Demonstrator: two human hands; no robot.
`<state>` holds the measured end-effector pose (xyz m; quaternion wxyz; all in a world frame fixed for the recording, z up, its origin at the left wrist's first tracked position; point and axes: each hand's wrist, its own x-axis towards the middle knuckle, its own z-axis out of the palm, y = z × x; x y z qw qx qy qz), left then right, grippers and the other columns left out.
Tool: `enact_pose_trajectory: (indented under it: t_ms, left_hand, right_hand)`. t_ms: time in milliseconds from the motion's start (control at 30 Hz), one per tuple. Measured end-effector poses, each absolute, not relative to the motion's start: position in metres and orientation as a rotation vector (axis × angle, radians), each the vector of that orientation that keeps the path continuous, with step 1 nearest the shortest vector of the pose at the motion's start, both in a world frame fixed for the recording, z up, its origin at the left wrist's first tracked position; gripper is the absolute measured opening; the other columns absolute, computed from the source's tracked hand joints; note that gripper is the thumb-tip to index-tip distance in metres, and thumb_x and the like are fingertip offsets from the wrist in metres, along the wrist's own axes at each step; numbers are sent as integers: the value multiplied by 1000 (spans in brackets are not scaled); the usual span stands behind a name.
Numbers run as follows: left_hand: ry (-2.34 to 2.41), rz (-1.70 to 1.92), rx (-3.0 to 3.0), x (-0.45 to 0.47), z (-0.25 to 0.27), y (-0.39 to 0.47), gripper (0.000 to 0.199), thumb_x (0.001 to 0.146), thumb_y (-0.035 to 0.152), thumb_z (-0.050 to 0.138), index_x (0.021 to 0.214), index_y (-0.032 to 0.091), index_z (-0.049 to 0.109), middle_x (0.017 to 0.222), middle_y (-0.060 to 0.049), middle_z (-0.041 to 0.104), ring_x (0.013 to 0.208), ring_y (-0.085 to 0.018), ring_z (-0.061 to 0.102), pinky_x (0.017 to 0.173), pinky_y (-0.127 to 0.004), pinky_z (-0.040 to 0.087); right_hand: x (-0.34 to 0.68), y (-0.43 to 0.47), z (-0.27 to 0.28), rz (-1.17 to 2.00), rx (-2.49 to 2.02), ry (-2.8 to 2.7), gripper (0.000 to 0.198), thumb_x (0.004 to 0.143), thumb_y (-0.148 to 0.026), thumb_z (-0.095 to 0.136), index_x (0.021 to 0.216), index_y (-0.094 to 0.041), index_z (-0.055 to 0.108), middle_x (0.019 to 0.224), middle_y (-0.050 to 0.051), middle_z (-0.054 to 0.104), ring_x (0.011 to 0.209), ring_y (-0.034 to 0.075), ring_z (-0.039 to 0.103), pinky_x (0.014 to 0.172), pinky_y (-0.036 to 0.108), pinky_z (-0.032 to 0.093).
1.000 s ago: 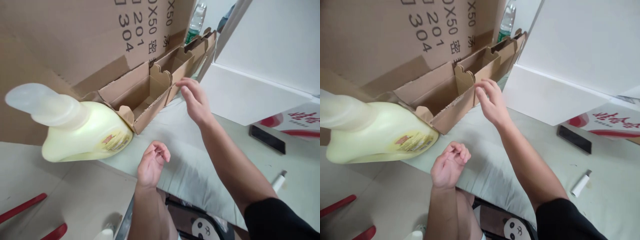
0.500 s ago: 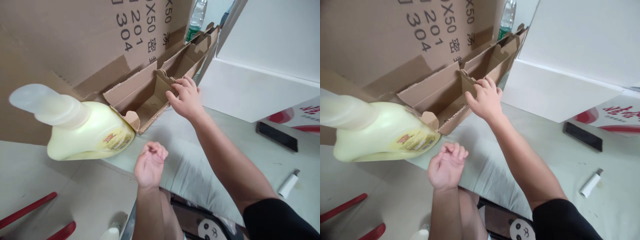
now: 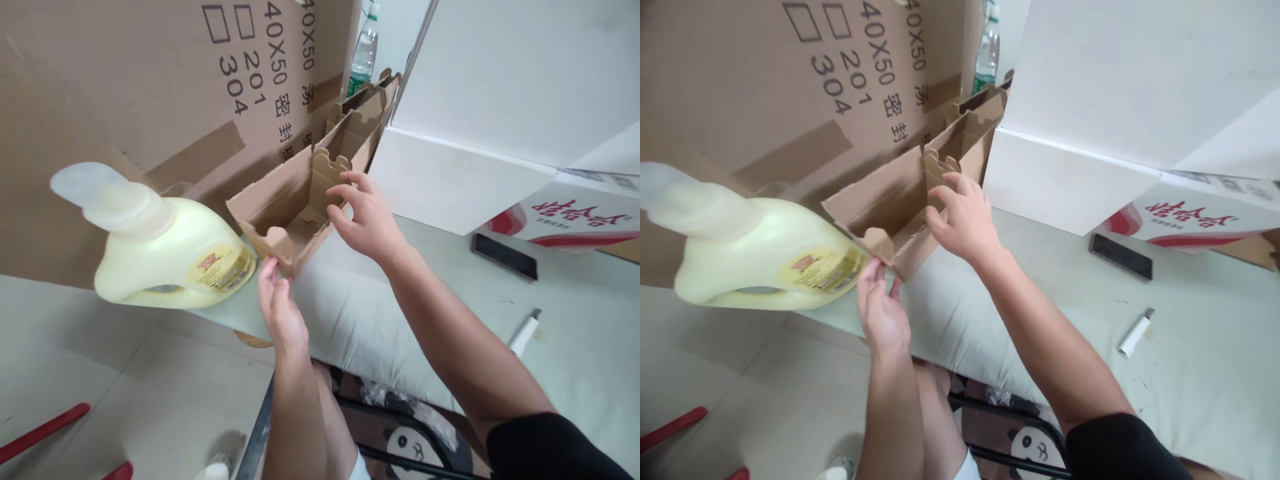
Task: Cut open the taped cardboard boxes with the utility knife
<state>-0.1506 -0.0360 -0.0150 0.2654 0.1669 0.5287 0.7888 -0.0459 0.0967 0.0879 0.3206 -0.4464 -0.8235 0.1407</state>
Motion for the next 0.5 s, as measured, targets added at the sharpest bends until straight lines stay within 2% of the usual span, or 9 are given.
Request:
enact_pose_trajectory:
  t_ms: [33,100,167,200,267,333,400,500]
  left_hand:
    - [1437,2093,509,-149,-15,-37,25,85,34,64,107,26,73,128,-6,65,130,-22,55,92,-28,46]
    - [1442,2048,558,-145,-14,-38,19,84,34,63,77,21,74,92,-6,72,95,-21,66,78,-29,48]
    - [1413,2092,492,-142,-10,-38,33,83,33,59,52,21,61,59,-2,58,64,-17,58,63,-29,44]
    - [1393,2132,420,-142,-7,-38,36,81,31,58,47,21,55,52,-1,51,57,-16,53,58,-28,41]
    - [1368,2195,292,-141,-1,-36,29,75,26,59,47,20,52,51,1,48,56,-13,50,55,-26,37]
    - [1332,2188,250,-141,3,-34,25,70,24,59,48,20,49,53,2,47,55,-11,48,55,-24,36]
    - [1284,2153,265,-141,6,-32,28,69,24,60,47,20,44,52,3,43,53,-10,44,54,-24,35]
    - [1251,2116,268,-142,6,-32,29,70,25,61,48,20,42,53,3,41,53,-10,42,53,-24,33]
  right_hand:
    - [-43,93,86,381,-1169,-2164,29,90,-31,55,110,-22,74,148,13,59,143,36,48,115,57,42]
    - [-37,87,86,392,-1171,-2149,25,89,-29,55,104,-22,74,136,13,67,138,35,53,115,56,42]
    - [-31,87,89,381,-1174,-2118,22,90,-28,53,99,-22,73,120,12,73,125,33,60,112,54,45]
    - [-29,91,90,368,-1172,-2099,22,90,-28,52,97,-22,72,114,12,73,119,32,63,110,52,47]
    - [-26,105,93,332,-1160,-2075,21,91,-28,51,95,-22,71,115,13,71,115,30,64,107,49,49]
    - [-27,128,93,297,-1148,-2093,21,90,-26,51,96,-21,70,125,13,67,122,30,62,110,48,48]
    - [-31,154,91,274,-1159,-2136,25,87,-23,53,106,-21,69,135,14,63,129,32,58,115,51,43]
    - [-40,184,88,317,-1231,-2239,57,78,-19,63,135,-22,60,143,16,60,140,40,47,117,67,36]
